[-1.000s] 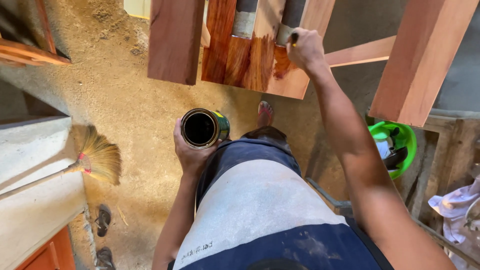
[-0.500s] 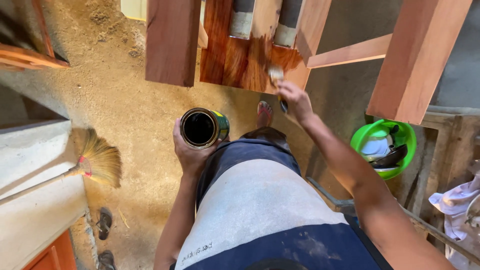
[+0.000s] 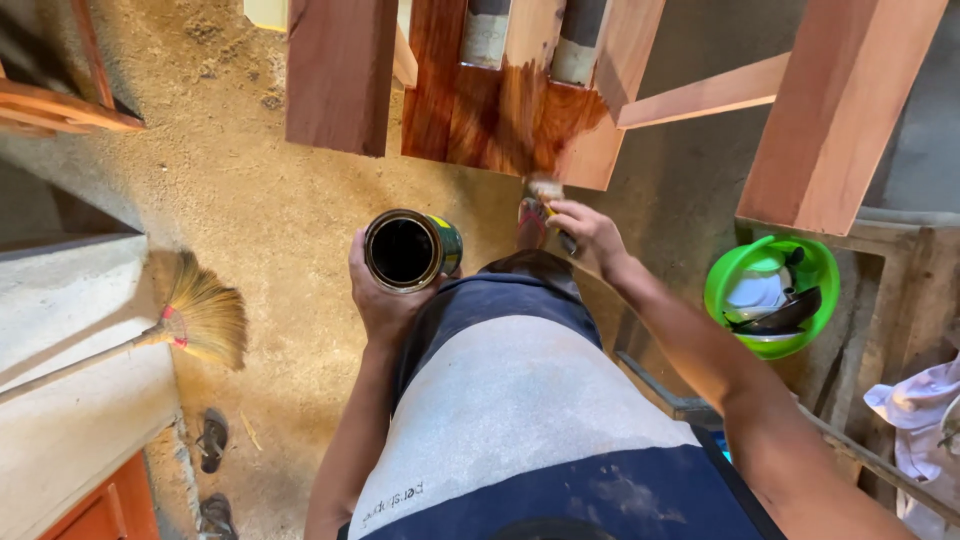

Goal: The person applies a dark wood stain to a wooden chair frame using a paintbrush. They hold a can of stain in one hand and repeatedly dip the brush to coat the chair's legs and slats.

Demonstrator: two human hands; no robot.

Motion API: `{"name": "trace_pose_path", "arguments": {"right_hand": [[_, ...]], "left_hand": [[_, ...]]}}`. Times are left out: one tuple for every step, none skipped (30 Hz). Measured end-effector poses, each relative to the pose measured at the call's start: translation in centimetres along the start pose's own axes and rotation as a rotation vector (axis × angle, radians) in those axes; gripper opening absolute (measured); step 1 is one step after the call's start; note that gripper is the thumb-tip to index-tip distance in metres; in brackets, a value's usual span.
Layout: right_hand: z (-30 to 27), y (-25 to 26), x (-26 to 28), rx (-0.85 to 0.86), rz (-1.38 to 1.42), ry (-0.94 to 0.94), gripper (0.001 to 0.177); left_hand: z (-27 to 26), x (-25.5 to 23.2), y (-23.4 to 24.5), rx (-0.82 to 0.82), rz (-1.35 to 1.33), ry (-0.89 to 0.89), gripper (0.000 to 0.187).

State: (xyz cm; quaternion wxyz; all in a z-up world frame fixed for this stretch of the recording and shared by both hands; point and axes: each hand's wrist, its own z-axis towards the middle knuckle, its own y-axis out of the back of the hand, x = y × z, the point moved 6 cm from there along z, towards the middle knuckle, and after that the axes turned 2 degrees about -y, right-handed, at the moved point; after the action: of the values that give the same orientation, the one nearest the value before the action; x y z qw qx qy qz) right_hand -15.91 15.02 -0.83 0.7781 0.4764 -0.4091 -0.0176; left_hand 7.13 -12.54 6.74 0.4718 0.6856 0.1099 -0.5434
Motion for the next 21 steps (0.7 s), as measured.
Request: {"name": "trace_pose_path", "arguments": {"right_hand": [[-1.1,0.2,0.8,0.029,0.135,-0.073,0.025],[0.3,0.5,0.2,0.032,0.137,-0.071,0.025],[1.1,1.4,0.0,-0.068,0.080,-0.043,0.021],[1.8,2.3,-0.3,-0.168,0.023,-0.014,0.016],[0.5,0.9,-1.0,-0.172,0.022,-0.018,0.016],[-0.8,-1.1,-1.3,-0.068,-0.012,0.030,0.015],[-1.6,-3.0,-1.8,0.026,-0.050,0.079,0.019],[-0.4,-1.5,0.6,0.014,-0.055,0.076,0.019],[0.6,0.9,1.9,-0.114,0.121,-0.099,0.017],[1.4,2.9,3.1,-0.243,0.297,-0.272,0.022],[0.6,1.8,-0.1,-0.233,0.301,-0.285,0.022],[-0.9,1.4,-4.0,-0.389,0.344,-0.413,0.021],[-1.5,1.1,-8.2,-0.563,0.382,-0.526,0.020],[-1.4,2.0,-6.4,-0.570,0.383,-0.526,0.020],[-0.8,3.3,-4.1,-0.575,0.294,-0.441,0.024],[-0.3,4.4,-1.8,-0.580,0.206,-0.357,0.029],[-1.5,1.8,-1.7,-0.573,0.207,-0.361,0.029],[-2.1,-1.4,-0.9,-0.413,-0.008,-0.273,0.022],[-2.3,-4.6,-0.4,-0.258,-0.223,-0.176,0.017],[-1.3,-3.6,0.7,-0.258,-0.226,-0.172,0.017],[-0.6,-2.5,1.3,-0.333,-0.022,-0.260,0.021]], "left_hand": [[-0.5,0.3,0.0,-0.012,-0.003,0.035,0.135],[-0.3,0.3,-0.2,-0.015,-0.002,0.038,0.135],[-0.5,0.4,-0.3,-0.007,-0.021,0.049,0.134],[-0.6,0.4,-0.4,0.001,-0.040,0.060,0.133],[-0.8,0.2,-0.4,0.006,-0.039,0.057,0.133],[-1.0,-0.1,-0.5,0.034,-0.029,0.051,0.133],[-0.6,-0.5,-0.7,0.064,-0.023,0.034,0.132],[-0.3,-0.7,-0.9,0.069,-0.024,0.022,0.132],[-0.4,-0.9,-0.8,0.029,0.003,0.019,0.132],[-0.6,-0.9,-0.7,-0.012,0.030,0.016,0.132],[-0.8,-0.9,-0.5,-0.003,0.037,0.028,0.132],[-1.0,-1.0,-0.4,0.018,0.025,0.030,0.132],[-0.2,-1.2,-0.7,0.032,0.005,0.012,0.131],[-0.3,-1.5,-0.7,0.035,0.004,0.006,0.131],[-0.5,-1.8,-0.7,0.031,0.004,0.023,0.132],[-0.6,-2.0,-0.7,0.028,0.004,0.040,0.133],[-0.9,-1.9,-0.5,0.030,0.006,0.047,0.133],[-1.1,-1.8,-0.3,0.046,0.016,0.045,0.133],[-0.8,-1.9,-0.6,0.059,0.020,0.035,0.133],[-0.7,-2.1,-0.9,0.056,0.016,0.034,0.133],[-0.7,-2.2,-1.1,0.042,0.010,0.033,0.132]]}}
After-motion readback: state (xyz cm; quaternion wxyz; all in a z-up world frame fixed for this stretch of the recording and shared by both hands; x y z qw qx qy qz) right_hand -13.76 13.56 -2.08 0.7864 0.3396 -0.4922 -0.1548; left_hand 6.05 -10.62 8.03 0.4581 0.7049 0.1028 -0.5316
